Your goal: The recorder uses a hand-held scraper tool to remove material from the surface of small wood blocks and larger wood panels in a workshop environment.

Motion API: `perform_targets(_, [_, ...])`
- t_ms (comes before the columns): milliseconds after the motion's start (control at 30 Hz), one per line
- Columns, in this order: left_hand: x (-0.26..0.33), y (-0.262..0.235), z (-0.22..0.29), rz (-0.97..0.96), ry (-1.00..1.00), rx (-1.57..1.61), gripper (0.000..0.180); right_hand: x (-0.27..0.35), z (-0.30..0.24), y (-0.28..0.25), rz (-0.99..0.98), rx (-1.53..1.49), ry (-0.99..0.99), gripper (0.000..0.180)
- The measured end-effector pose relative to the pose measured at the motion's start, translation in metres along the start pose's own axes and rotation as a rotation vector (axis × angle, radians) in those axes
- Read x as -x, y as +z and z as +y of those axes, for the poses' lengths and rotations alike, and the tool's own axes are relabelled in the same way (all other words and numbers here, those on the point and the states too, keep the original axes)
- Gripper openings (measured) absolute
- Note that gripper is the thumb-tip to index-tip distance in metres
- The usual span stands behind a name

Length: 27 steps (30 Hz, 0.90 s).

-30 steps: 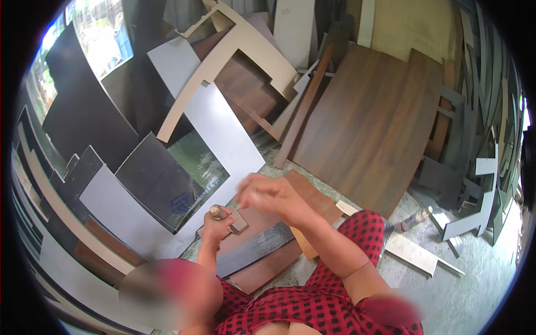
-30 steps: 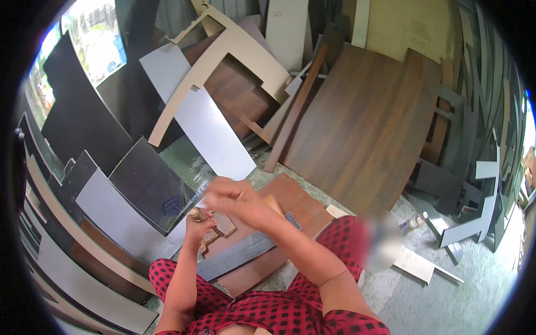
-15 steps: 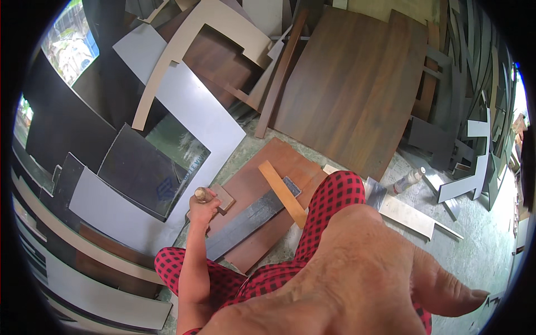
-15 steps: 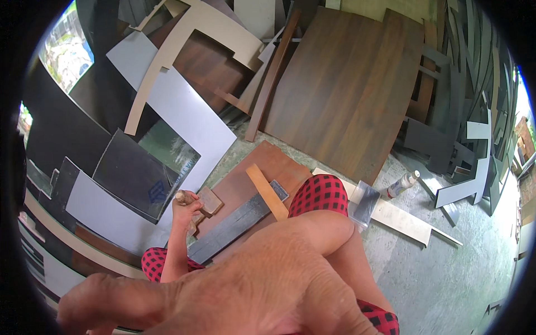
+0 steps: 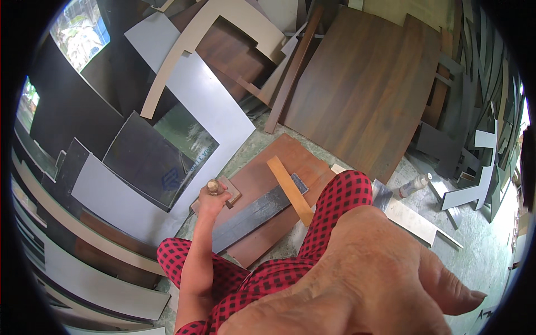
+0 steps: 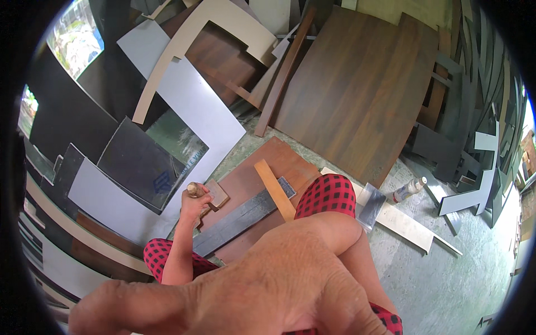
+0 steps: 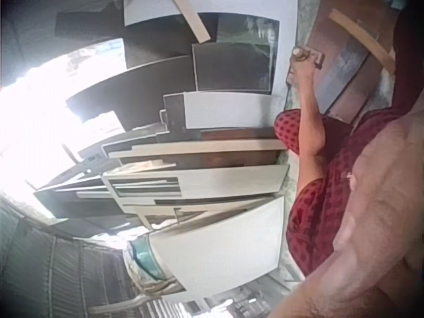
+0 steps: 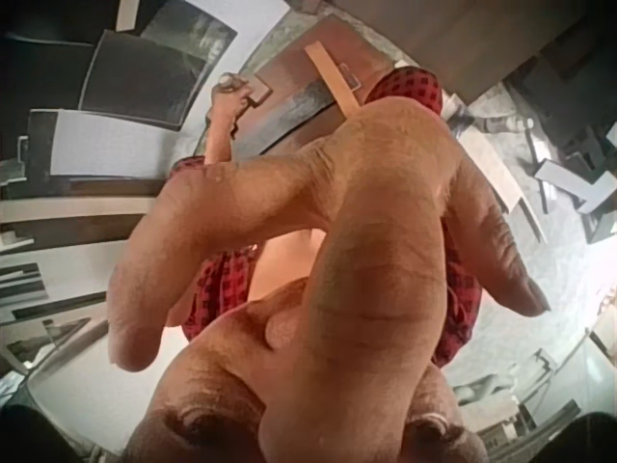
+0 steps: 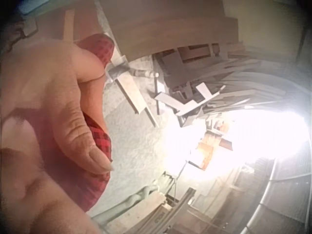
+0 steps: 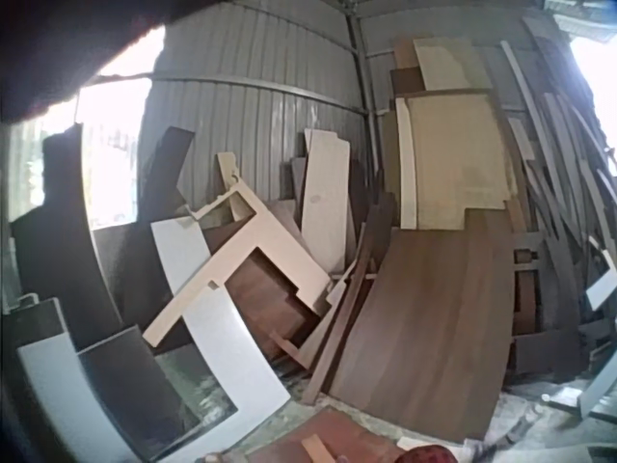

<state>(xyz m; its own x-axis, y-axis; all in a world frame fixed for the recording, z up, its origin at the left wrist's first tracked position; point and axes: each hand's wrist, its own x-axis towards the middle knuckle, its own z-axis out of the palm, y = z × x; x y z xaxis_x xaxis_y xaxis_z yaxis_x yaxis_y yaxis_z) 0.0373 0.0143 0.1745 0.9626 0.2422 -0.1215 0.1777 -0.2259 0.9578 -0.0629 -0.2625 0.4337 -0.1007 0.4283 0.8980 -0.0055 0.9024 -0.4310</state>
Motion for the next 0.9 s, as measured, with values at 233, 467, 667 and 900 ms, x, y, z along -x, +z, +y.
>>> perform_targets(233, [-0.006, -0.001, -0.012, -0.011, 0.020, -0.071, 0.023, 0.000, 0.000, -0.002, 0.008, -0.008, -0.002, 0.021])
perform_targets(467, [-0.004, 0.004, -0.010, -0.015, 0.059, -0.095, 0.024, 0.000, -0.001, -0.001, 0.003, -0.019, -0.002, 0.021])
perform_targets(667, [-0.003, 0.006, -0.007, -0.035, -0.001, -0.113, 0.024, 0.005, -0.001, -0.002, 0.007, -0.025, -0.008, 0.021])
perform_targets(900, [0.000, 0.011, -0.006, -0.038, 0.036, -0.087, 0.023, 0.012, -0.005, -0.015, 0.028, -0.022, -0.015, 0.021])
